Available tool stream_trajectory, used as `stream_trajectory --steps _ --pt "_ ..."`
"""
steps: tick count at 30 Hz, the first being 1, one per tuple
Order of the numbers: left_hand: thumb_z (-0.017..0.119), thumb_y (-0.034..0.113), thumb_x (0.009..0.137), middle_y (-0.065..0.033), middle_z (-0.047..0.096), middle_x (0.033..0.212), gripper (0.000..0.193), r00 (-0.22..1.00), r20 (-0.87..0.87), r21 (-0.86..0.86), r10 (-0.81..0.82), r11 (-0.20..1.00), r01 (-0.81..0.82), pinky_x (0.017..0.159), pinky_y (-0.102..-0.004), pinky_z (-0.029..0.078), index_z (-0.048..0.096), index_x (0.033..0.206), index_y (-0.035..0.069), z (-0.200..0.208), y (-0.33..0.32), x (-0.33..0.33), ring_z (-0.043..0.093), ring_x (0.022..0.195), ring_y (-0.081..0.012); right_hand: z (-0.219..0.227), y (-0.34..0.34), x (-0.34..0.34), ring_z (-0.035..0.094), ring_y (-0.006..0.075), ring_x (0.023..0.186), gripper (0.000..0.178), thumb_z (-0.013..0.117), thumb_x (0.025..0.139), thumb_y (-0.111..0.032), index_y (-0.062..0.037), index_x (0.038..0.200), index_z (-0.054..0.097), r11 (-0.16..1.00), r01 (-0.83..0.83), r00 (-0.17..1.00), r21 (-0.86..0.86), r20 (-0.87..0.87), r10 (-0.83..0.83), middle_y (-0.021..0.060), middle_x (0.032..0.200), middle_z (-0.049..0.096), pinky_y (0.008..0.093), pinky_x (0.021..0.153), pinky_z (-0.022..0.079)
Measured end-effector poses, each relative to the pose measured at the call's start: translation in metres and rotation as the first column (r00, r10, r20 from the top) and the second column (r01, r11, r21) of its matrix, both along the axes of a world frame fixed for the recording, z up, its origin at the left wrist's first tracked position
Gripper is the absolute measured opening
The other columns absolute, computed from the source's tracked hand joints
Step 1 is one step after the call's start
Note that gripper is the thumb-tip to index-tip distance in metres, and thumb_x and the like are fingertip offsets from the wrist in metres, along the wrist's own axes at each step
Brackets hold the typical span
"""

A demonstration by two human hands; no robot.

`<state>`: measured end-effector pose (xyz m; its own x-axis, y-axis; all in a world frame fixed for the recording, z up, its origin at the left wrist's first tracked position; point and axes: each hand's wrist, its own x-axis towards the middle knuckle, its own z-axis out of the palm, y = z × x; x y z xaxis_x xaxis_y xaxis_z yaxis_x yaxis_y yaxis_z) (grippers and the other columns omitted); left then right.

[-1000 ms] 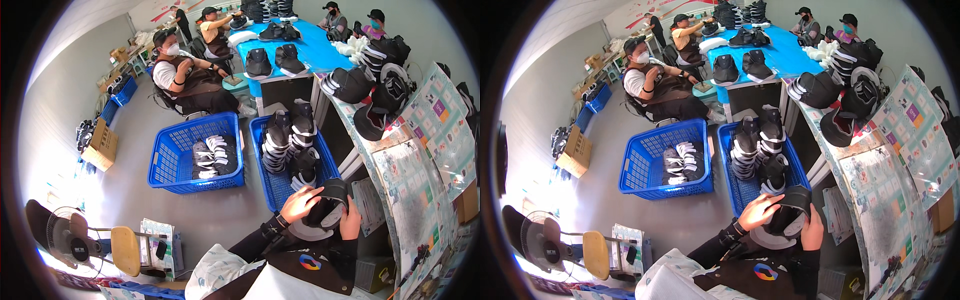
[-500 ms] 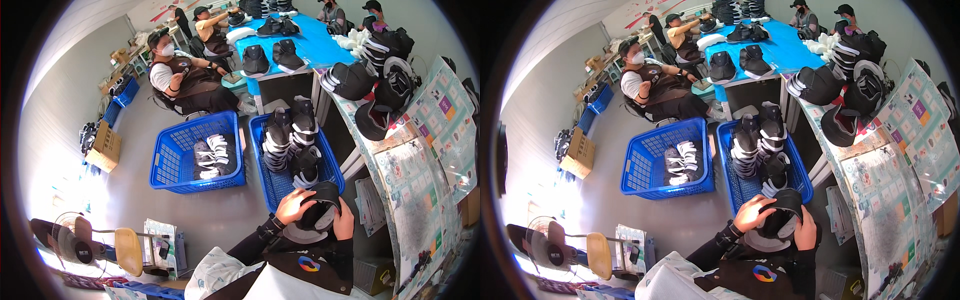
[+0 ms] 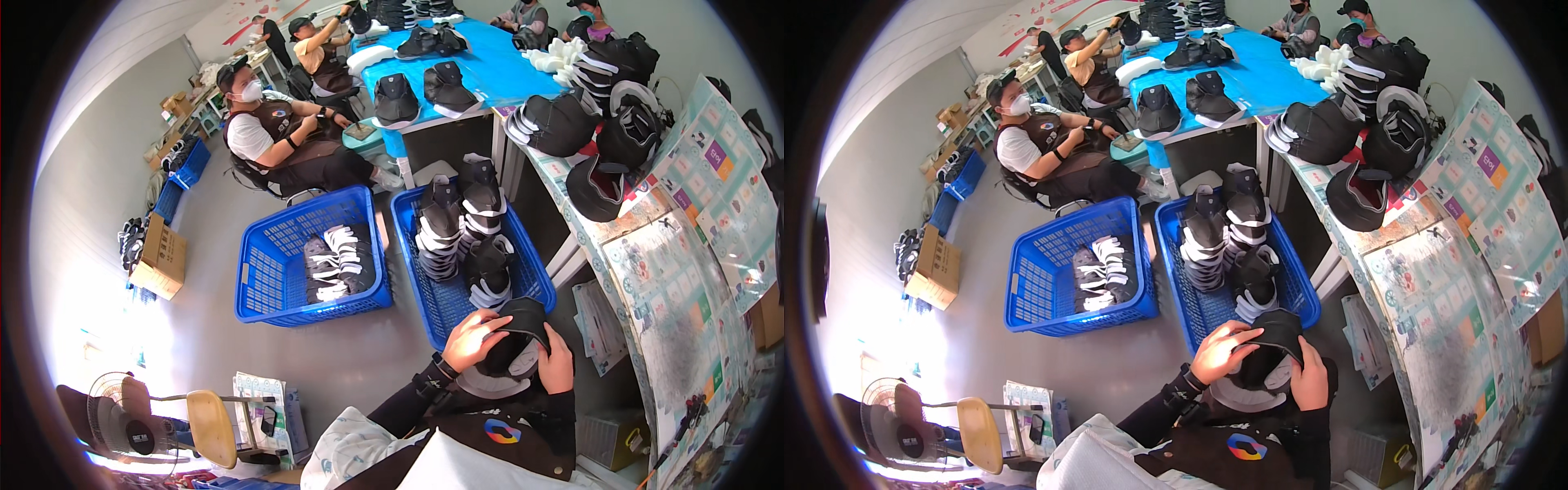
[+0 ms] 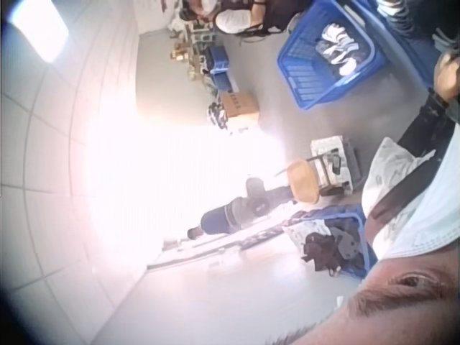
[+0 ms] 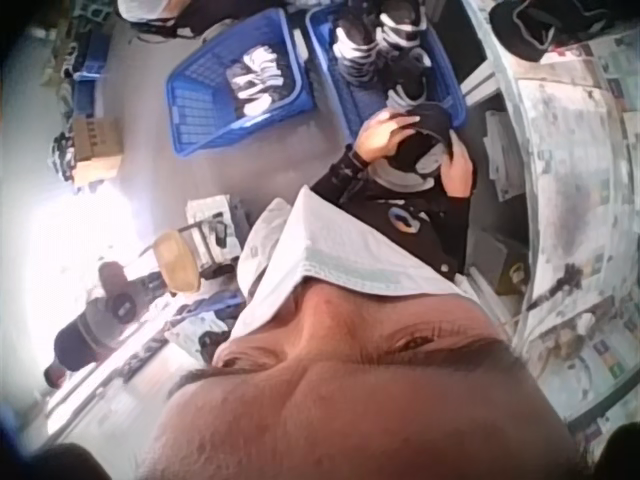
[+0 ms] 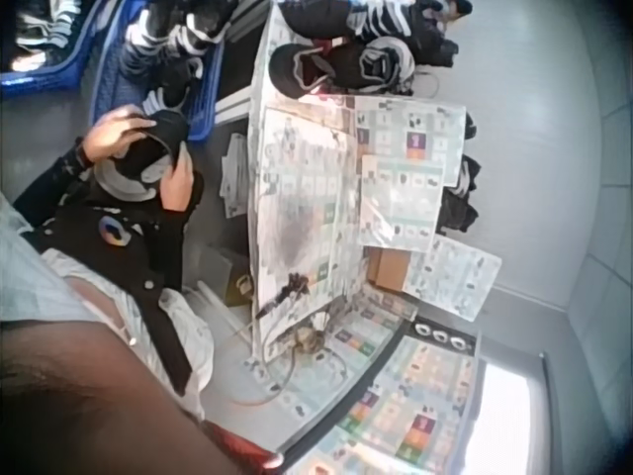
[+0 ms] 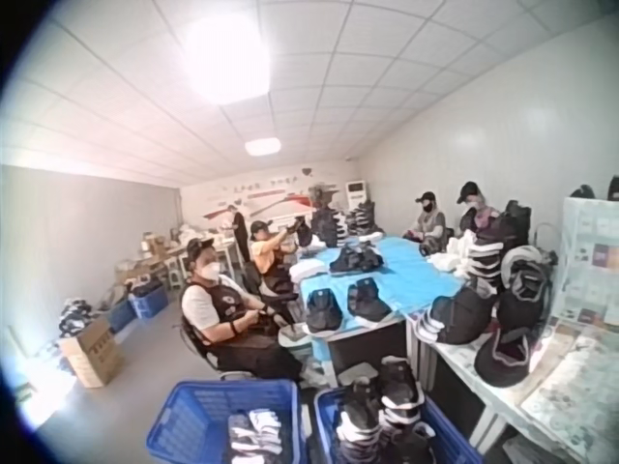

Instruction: Manually assemble and inspect shoe components in a manufacturing setting.

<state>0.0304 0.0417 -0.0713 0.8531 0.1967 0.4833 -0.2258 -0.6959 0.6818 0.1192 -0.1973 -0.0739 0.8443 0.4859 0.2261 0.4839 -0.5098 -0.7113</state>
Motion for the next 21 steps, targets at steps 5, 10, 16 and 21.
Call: stream_trajectory --steps 5,10,16,21 --pt "0.079 0.015 0.094 -0.0100 0.072 0.115 0.036 0.999 -0.034 -0.052 -0.039 0.998 0.037 0.087 -0.0385 0.059 0.077 0.130 0.011 -0.003 0.012 -0.001 0.072 0.099 -0.0300 0.000 0.006 -0.003 0.065 0.0468 0.125 0.047 0.067 0.100 -0.007 -0.0023 0.147 0.061 1.000 -0.018 1.000 -0.006 -0.020 0.017 0.0264 0.137 0.067 0.0461 0.105 0.053" --pt "0.077 0.013 0.096 -0.0107 0.072 0.116 0.035 0.996 -0.072 -0.080 -0.046 0.996 0.040 0.088 -0.0384 0.058 0.076 0.130 0.010 0.003 0.018 -0.009 0.072 0.098 -0.0303 0.003 0.012 -0.005 0.065 0.0472 0.125 0.047 0.067 0.101 -0.008 -0.0025 0.147 0.061 0.999 -0.042 0.999 -0.014 -0.020 0.042 0.0269 0.138 0.067 0.0463 0.105 0.053" --pt "0.076 0.013 0.096 -0.0110 0.071 0.115 0.035 0.996 -0.069 -0.073 -0.052 0.996 0.047 0.087 -0.0382 0.058 0.076 0.130 0.008 0.001 0.021 -0.015 0.072 0.097 -0.0305 0.006 0.016 -0.012 0.065 0.0474 0.126 0.048 0.067 0.101 -0.008 -0.0029 0.147 0.061 0.999 -0.039 0.999 -0.012 -0.013 0.039 0.0269 0.138 0.067 0.0466 0.105 0.053" --pt "0.076 0.013 0.096 -0.0107 0.071 0.113 0.034 0.994 -0.100 -0.077 -0.040 0.996 0.033 0.086 -0.0381 0.058 0.076 0.130 0.008 0.004 0.021 -0.018 0.072 0.097 -0.0305 0.007 0.016 -0.014 0.065 0.0474 0.126 0.047 0.067 0.101 -0.008 -0.0028 0.147 0.061 0.999 -0.047 0.999 -0.011 -0.010 0.047 0.0268 0.138 0.067 0.0465 0.105 0.053"
